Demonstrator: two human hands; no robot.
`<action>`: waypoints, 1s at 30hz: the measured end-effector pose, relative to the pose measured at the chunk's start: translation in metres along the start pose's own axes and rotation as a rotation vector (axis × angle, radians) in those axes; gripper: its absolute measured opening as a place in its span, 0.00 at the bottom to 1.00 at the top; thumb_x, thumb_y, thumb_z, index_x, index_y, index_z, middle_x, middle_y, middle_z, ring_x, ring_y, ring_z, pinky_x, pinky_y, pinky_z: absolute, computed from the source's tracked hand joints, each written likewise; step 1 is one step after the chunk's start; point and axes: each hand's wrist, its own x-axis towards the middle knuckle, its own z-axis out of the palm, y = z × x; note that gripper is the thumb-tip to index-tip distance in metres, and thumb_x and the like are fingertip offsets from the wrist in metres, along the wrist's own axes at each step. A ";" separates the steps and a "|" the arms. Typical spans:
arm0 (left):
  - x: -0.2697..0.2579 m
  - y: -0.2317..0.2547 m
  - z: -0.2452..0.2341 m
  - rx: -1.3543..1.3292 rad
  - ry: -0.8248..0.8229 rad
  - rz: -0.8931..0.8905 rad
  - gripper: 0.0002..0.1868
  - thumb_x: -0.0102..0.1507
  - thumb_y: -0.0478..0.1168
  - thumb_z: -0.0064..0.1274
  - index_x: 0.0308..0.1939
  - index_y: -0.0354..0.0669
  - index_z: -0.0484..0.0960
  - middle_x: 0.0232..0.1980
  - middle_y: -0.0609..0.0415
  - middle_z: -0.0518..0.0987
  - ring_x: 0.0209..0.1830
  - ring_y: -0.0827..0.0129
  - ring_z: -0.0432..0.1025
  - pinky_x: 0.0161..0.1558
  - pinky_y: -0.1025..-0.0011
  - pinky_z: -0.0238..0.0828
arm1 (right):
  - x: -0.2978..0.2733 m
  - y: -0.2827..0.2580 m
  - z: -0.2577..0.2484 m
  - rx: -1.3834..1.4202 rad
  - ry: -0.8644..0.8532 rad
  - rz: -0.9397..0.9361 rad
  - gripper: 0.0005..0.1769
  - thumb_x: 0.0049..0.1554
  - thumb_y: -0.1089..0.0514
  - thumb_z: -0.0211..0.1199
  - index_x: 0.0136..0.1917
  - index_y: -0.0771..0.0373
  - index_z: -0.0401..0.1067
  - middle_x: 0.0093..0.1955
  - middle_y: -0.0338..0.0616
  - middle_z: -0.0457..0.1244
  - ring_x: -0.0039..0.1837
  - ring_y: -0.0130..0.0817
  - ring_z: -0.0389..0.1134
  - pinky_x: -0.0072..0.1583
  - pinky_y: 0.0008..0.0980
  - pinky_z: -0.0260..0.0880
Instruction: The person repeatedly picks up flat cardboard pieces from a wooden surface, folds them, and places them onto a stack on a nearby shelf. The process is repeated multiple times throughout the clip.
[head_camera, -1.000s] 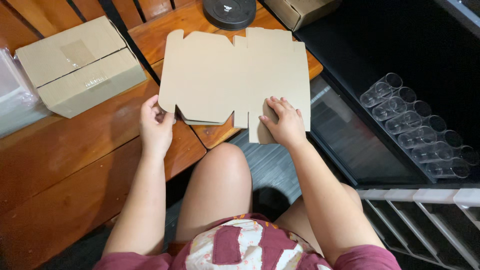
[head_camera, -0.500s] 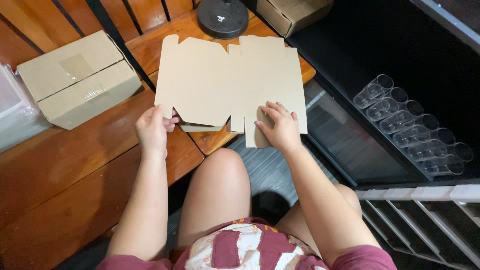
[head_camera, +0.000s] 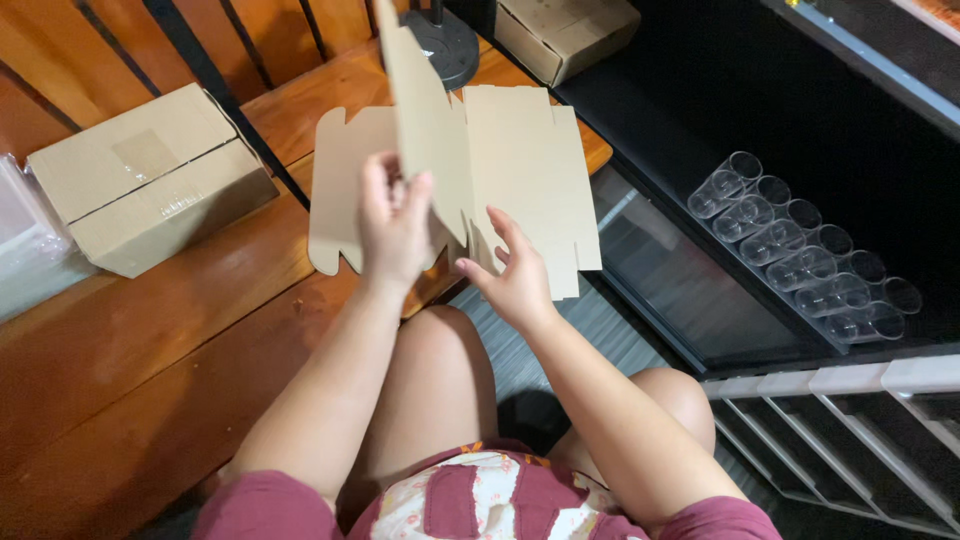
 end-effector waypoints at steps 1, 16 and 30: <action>-0.005 0.018 0.009 -0.002 -0.003 0.002 0.23 0.70 0.43 0.53 0.63 0.34 0.68 0.63 0.33 0.73 0.67 0.40 0.68 0.68 0.39 0.62 | -0.001 -0.001 0.000 -0.001 0.004 -0.001 0.49 0.49 0.56 0.79 0.78 0.55 0.60 0.74 0.60 0.60 0.78 0.57 0.57 0.72 0.48 0.69; 0.015 -0.078 0.059 0.213 -0.347 -0.223 0.26 0.64 0.60 0.61 0.60 0.51 0.81 0.65 0.47 0.78 0.70 0.50 0.69 0.72 0.53 0.62 | 0.015 0.045 -0.009 0.658 0.209 0.297 0.37 0.57 0.67 0.71 0.73 0.62 0.57 0.59 0.54 0.66 0.59 0.37 0.69 0.59 0.35 0.76; 0.020 -0.101 0.085 0.136 -0.248 -0.466 0.36 0.59 0.50 0.69 0.65 0.35 0.75 0.65 0.36 0.77 0.67 0.51 0.73 0.64 0.58 0.73 | 0.038 0.088 -0.022 1.069 0.431 0.528 0.22 0.61 0.73 0.58 0.68 0.68 0.59 0.57 0.55 0.62 0.57 0.62 0.74 0.59 0.48 0.80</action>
